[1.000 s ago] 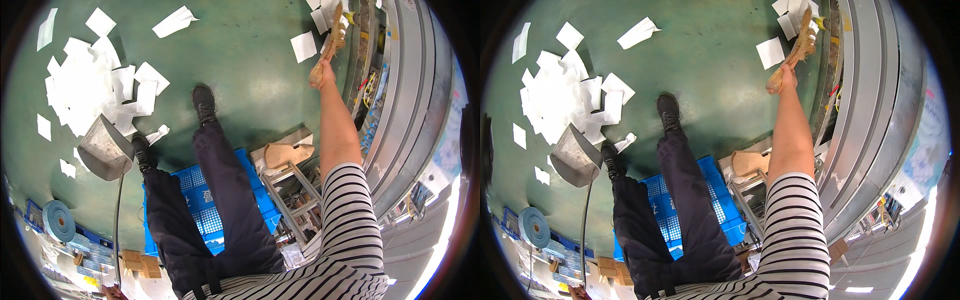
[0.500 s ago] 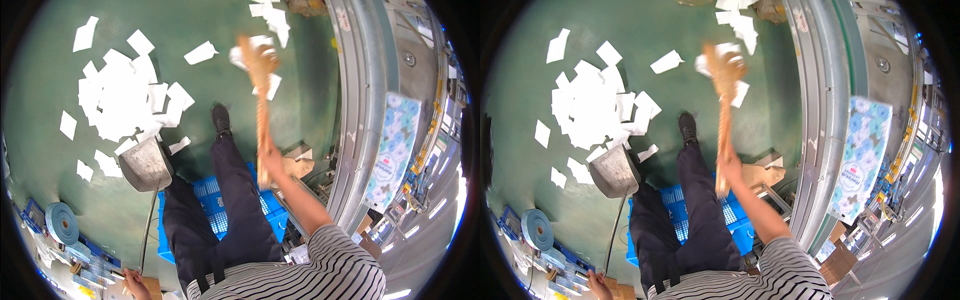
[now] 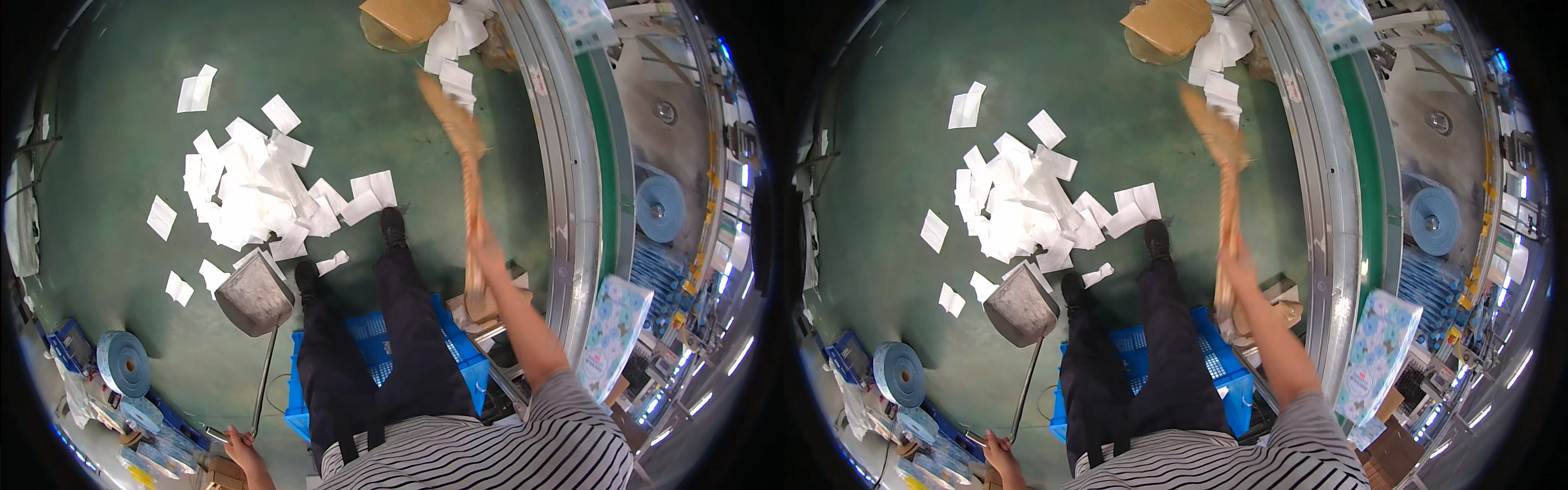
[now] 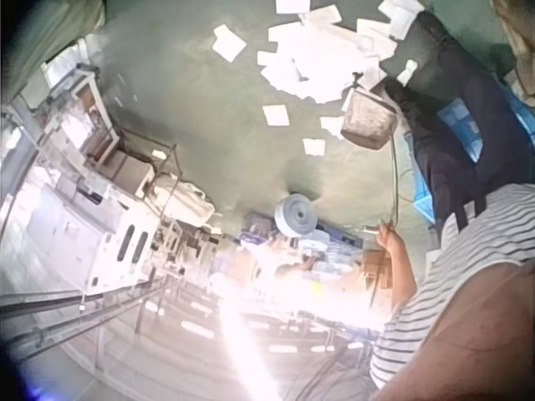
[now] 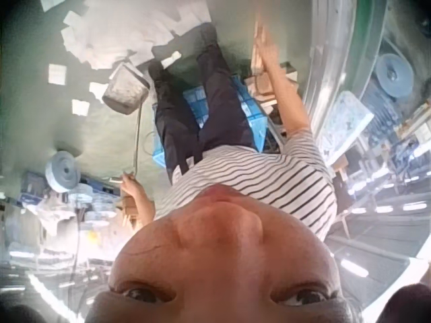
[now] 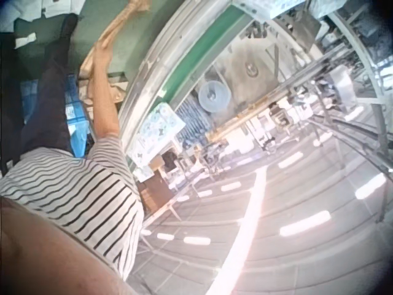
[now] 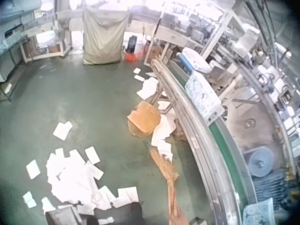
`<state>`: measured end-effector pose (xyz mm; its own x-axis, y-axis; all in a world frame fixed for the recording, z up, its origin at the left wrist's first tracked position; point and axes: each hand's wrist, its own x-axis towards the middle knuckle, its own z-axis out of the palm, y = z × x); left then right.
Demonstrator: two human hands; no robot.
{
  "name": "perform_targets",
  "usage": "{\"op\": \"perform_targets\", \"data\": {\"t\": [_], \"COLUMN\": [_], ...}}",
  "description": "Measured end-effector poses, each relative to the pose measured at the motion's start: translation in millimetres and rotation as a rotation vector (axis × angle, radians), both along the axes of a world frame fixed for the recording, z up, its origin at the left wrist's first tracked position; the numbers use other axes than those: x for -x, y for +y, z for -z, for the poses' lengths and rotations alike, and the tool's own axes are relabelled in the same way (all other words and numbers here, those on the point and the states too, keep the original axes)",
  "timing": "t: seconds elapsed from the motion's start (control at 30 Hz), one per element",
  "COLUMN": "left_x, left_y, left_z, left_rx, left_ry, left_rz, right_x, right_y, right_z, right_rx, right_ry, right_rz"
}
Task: The person sweeps paper scraps and debris from a factory floor into a dustpan using a broom and then empties the collected trash into a large white waste bag.
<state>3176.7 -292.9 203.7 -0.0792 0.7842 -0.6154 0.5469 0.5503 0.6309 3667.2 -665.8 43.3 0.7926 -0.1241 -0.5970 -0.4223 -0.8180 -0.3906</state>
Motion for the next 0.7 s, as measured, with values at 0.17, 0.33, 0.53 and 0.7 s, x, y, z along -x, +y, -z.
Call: {"op": "perform_targets", "data": {"t": [0.17,0.33,0.53,0.7], "left_x": [-9.5,2.3,51.7,83.5], "left_y": [-2.3,10.1,43.5,63.4], "left_z": [-11.4,-23.5,-19.2,-31.0], "left_rx": [-0.039,-0.077,-0.107,-0.072], "left_ry": [-0.059,-0.043,-0.048,-0.14], "left_rz": [-0.045,-0.067,-0.145,-0.185], "right_x": [-105.7,8.9,179.7,270.0], "right_y": [-18.0,16.6,88.5,218.4], "right_z": [101.2,73.7,14.6,-7.7], "right_rx": [0.023,0.05,-0.116,-0.425], "right_ry": [0.083,0.117,0.411,0.572], "right_rz": [0.004,-0.183,-0.187,0.048]}}
